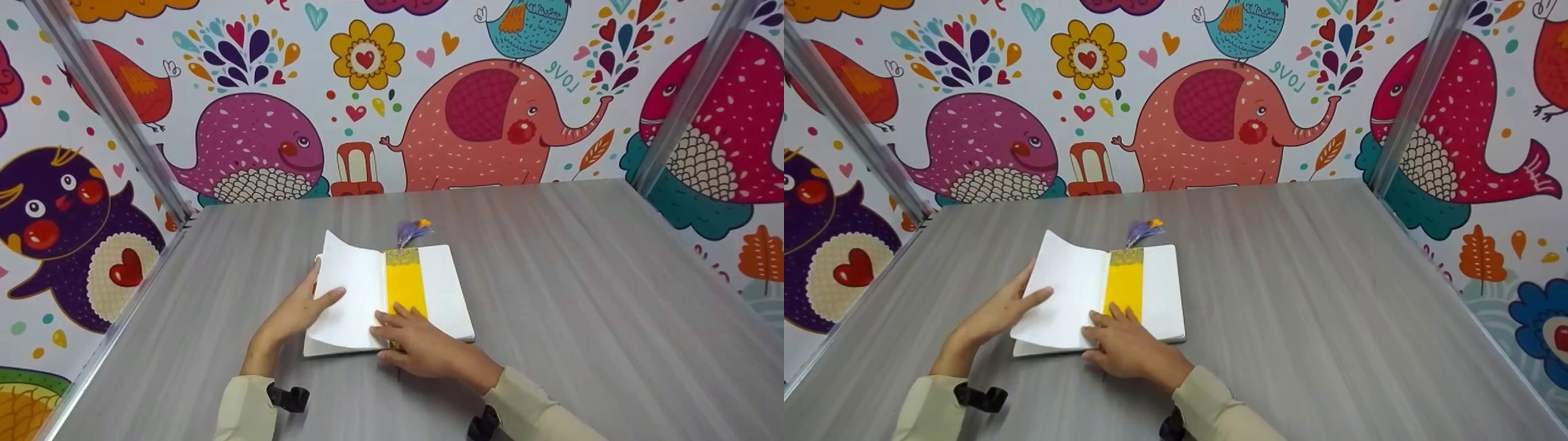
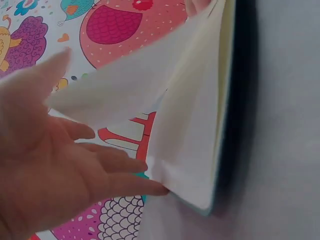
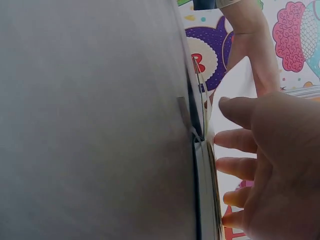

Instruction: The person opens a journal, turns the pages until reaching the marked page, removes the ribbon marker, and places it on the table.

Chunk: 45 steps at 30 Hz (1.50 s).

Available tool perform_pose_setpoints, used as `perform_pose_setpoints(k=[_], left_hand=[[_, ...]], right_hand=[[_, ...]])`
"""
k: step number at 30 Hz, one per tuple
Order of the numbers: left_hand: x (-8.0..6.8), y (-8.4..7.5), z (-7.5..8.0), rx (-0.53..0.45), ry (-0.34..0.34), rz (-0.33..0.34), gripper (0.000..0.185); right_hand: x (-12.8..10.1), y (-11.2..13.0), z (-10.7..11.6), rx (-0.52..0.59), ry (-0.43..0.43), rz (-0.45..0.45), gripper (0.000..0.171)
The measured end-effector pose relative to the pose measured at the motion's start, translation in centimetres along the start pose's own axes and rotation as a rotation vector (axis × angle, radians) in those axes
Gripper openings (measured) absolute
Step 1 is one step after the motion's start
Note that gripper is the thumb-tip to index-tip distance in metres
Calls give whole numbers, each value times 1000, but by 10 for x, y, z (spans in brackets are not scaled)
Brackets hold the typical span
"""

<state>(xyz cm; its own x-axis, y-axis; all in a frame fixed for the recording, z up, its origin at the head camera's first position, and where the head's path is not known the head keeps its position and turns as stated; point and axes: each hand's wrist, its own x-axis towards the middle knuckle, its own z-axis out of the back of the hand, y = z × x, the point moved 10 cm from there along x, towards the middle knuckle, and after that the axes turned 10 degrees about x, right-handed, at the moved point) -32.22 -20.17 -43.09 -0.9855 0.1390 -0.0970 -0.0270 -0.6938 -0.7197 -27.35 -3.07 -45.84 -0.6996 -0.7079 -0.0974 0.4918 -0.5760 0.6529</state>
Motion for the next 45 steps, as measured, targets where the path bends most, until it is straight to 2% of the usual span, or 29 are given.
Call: perform_pose_setpoints(k=[5,8,10,14,18,22,25,33,40,45], left_hand=[[3,7,-6,141,-29,63,107],[5,11,-10,178,-39,88,115],[4,13,-13,199,-38,107,113],[1,14,-17,276,-35,124,95],[-1,8,-22,334,-21,68,75],[-1,-1,-36,340,70,-24,64],[-2,-5,-44,343,120,-54,65],[-5,-1,-52,385,177,-12,81],[-9,-1,-54,399,188,9,76],[-11,-8,-59,462,228,-2,72]], right_hand=[[-1,0,-1,-25,25,47,52],[-1,0,1,-4,43,80,52],[-1,0,2,24,58,99,52],[-2,0,2,57,79,109,52],[-1,0,1,54,86,110,52],[-1,0,1,53,88,111,53],[-1,-2,1,44,87,102,53],[-1,-1,0,27,78,114,52],[-1,1,0,-29,57,93,52],[-3,1,2,-41,50,83,53]])
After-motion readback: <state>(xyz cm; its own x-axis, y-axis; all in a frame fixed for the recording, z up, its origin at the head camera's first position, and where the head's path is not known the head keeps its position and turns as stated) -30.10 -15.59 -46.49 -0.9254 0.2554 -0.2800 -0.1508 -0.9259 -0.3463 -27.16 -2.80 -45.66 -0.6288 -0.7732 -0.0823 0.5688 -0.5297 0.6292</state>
